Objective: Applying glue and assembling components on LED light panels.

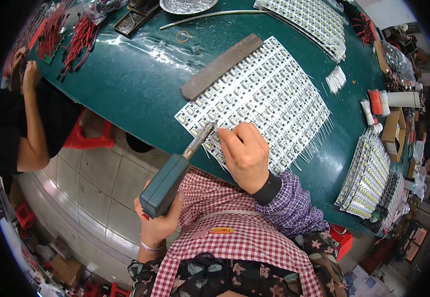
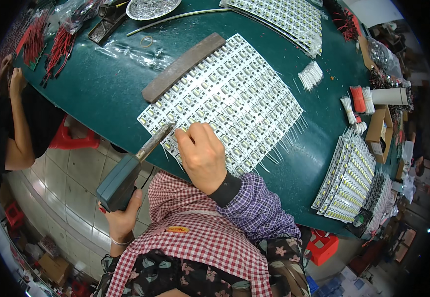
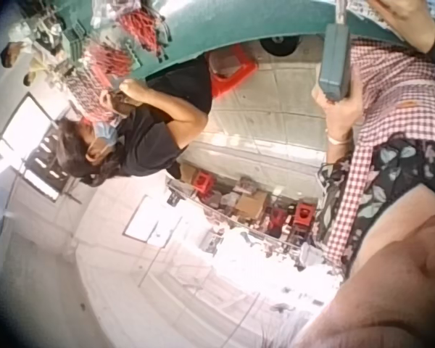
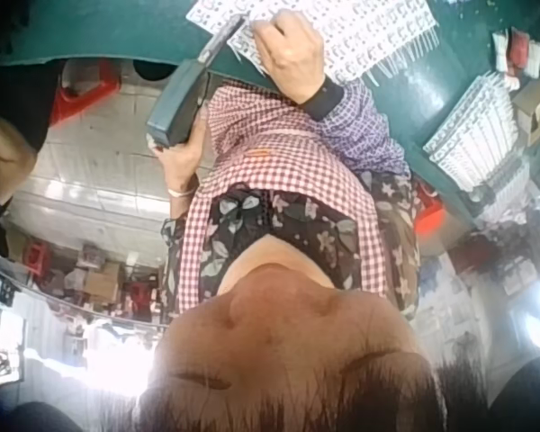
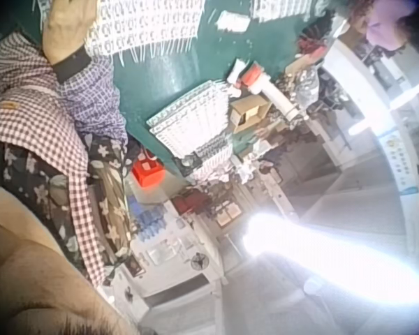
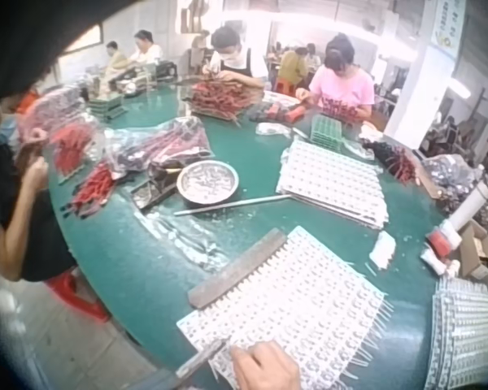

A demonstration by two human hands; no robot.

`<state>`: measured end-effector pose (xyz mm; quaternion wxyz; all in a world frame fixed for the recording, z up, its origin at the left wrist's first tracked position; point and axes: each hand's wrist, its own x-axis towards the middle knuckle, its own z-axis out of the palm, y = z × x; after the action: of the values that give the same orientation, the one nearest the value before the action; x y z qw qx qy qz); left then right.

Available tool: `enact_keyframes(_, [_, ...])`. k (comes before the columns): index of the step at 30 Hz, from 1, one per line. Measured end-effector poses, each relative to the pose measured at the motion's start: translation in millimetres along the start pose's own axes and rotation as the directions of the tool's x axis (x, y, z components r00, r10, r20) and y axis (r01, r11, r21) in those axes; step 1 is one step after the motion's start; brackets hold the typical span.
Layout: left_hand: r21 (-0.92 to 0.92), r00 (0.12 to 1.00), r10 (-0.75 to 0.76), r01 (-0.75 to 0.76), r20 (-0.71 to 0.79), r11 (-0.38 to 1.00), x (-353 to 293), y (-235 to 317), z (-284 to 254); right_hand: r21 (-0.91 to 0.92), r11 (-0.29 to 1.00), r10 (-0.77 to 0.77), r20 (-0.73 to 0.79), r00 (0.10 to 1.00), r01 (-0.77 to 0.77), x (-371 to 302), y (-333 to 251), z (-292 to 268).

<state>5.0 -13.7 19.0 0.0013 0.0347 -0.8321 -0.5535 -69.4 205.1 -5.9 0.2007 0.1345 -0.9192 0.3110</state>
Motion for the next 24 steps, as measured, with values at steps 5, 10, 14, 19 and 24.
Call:
enact_keyframes(5, [-0.051,0.996,-0.090,0.091,0.029,0.995,4.5,10.8,-2.6,-0.004,1.000,-0.007,0.004,1.000,0.007,0.4,1.3,0.4])
enact_keyframes(10, [-0.038,0.993,-0.092,0.089,-0.077,0.995,-5.8,5.5,-4.7,-0.016,1.000,-0.009,-0.002,1.000,0.009,-1.1,1.6,0.8])
enact_keyframes(14, [-0.090,0.999,-0.043,0.044,0.019,0.995,-23.1,-17.8,-18.0,-0.016,1.000,-0.020,-0.009,1.000,0.020,-0.1,1.5,0.8])
enact_keyframes(19, [-0.046,0.999,-0.036,0.038,0.032,0.998,-21.6,-15.2,-14.2,-0.019,1.000,-0.014,-0.003,1.000,0.014,-1.1,2.4,0.7])
enact_keyframes(24, [-0.004,0.996,-0.051,0.051,-0.076,0.999,-11.5,1.7,-4.3,-0.010,1.000,0.011,0.033,0.999,-0.010,-0.4,-1.0,-8.0])
